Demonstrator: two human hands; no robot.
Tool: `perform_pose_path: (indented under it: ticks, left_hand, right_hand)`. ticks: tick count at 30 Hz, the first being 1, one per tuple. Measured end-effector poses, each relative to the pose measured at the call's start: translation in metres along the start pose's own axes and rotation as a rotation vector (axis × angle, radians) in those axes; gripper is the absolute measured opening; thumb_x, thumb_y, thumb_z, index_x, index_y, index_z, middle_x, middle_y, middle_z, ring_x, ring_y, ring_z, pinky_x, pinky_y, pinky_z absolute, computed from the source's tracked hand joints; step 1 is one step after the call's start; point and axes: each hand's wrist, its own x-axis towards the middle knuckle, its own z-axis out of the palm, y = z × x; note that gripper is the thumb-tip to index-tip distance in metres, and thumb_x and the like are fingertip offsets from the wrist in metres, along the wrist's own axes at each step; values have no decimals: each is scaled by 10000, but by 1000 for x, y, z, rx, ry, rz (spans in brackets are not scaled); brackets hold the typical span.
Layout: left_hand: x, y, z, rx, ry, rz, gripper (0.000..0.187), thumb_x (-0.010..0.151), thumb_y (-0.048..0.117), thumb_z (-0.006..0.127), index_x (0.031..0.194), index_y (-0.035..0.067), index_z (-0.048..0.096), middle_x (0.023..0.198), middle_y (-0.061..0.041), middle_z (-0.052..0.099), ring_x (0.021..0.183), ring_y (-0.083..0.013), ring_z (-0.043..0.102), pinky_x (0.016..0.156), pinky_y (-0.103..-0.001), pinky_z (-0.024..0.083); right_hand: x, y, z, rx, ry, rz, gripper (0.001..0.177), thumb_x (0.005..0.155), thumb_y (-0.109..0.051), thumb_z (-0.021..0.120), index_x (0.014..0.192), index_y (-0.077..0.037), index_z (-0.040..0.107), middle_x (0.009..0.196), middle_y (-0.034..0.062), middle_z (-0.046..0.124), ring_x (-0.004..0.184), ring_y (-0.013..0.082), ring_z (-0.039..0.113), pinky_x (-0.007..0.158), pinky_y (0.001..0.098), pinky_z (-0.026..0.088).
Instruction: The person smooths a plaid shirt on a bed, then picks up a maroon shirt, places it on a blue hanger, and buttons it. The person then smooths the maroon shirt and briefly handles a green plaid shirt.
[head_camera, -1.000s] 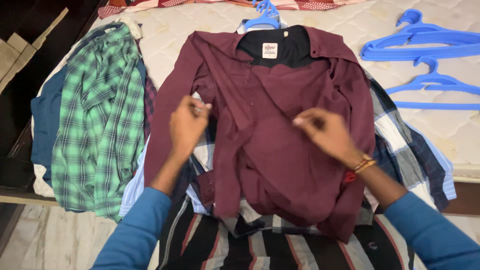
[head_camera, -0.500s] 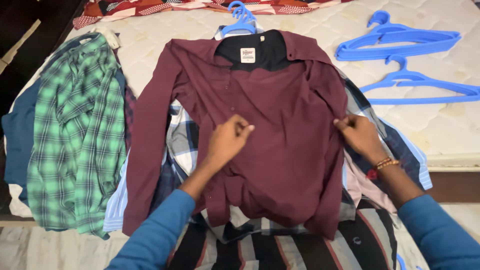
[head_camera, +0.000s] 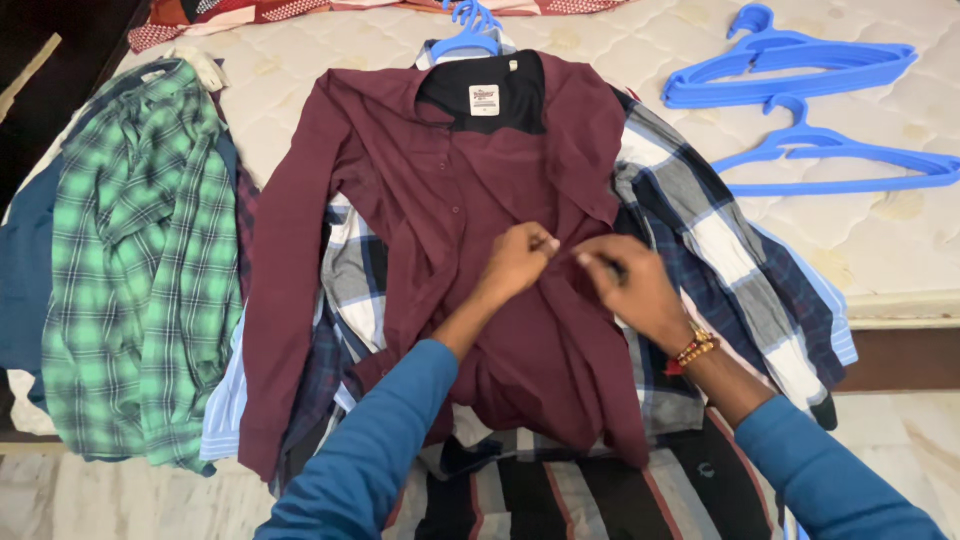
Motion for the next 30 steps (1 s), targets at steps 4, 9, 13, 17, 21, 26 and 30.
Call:
perform_pose_path:
  ticks: [4, 9, 13, 17, 21, 26, 30]
  left_hand:
    - [6, -32, -9, -297, 31, -195, 262, 972, 265, 638, 1083, 31, 678, 894, -53, 762, 809, -136, 724, 628, -261, 592]
    - [-6, -22, -10, -157, 23, -156, 452, 963, 444, 646, 1069, 8, 694, 875, -103, 771, 753, -196, 681, 663, -318, 544]
    - [-21, 4, -5, 115, 31, -84, 721, 911, 705, 571, 1050, 10, 705, 890, -120, 770, 853, -222, 719, 780, -360, 537]
    - [-23, 28, -8, -18, -35, -48, 829, 921, 783, 553, 1196, 8, 658, 1058, -148, 698, 1014, -265, 659, 856, -374, 494]
    - [-10, 51, -46, -247, -447, -391, 753, 917, 618, 641, 1297, -33, 637, 970, -207, 655, 838, -306, 600, 721, -441, 434]
    - [-16, 53, -107, -411, -205, -349, 616, 847, 350, 762, 1326, 4, 588, 1225, -143, 704, 1067, -230, 705, 911, -364, 581]
    - [-13, 34, -156, -760, -136, -558, 580, 861, 376, 694, 1319, 28, 621, 1253, -143, 704, 1106, -301, 679, 979, -467, 554]
  right_hand:
    - [-3, 45, -4, -147, -9, 342, 363, 913, -270, 759, 1148, -8, 672, 992, 142, 740, 862, 268, 732, 763, 383, 568]
    - [-9, 79, 14, -24, -493, 554, 487, 866, -445, 754, 1069, -6, 694, 896, 185, 772, 787, 278, 751, 698, 417, 596]
    - [-7, 32, 14, -315, -437, 555, 383, 866, -390, 737, 1001, -31, 739, 920, 207, 762, 817, 337, 717, 712, 462, 570]
    - [1, -45, 12, -493, -168, 528, 195, 887, -257, 752, 981, -87, 769, 926, 174, 768, 863, 351, 720, 754, 454, 554]
    - [5, -77, 25, 234, -283, -91, 183, 863, -78, 663, 1010, 27, 632, 942, 141, 760, 864, 253, 759, 746, 363, 587]
    - [4, -38, 27, 363, -265, 78, 242, 956, -219, 669, 1070, -29, 765, 1030, 66, 779, 789, 198, 731, 658, 333, 579]
    - [8, 19, 38, -3, -34, 350, 314, 928, -270, 751, 1061, 11, 701, 880, 105, 762, 784, 184, 746, 685, 322, 569]
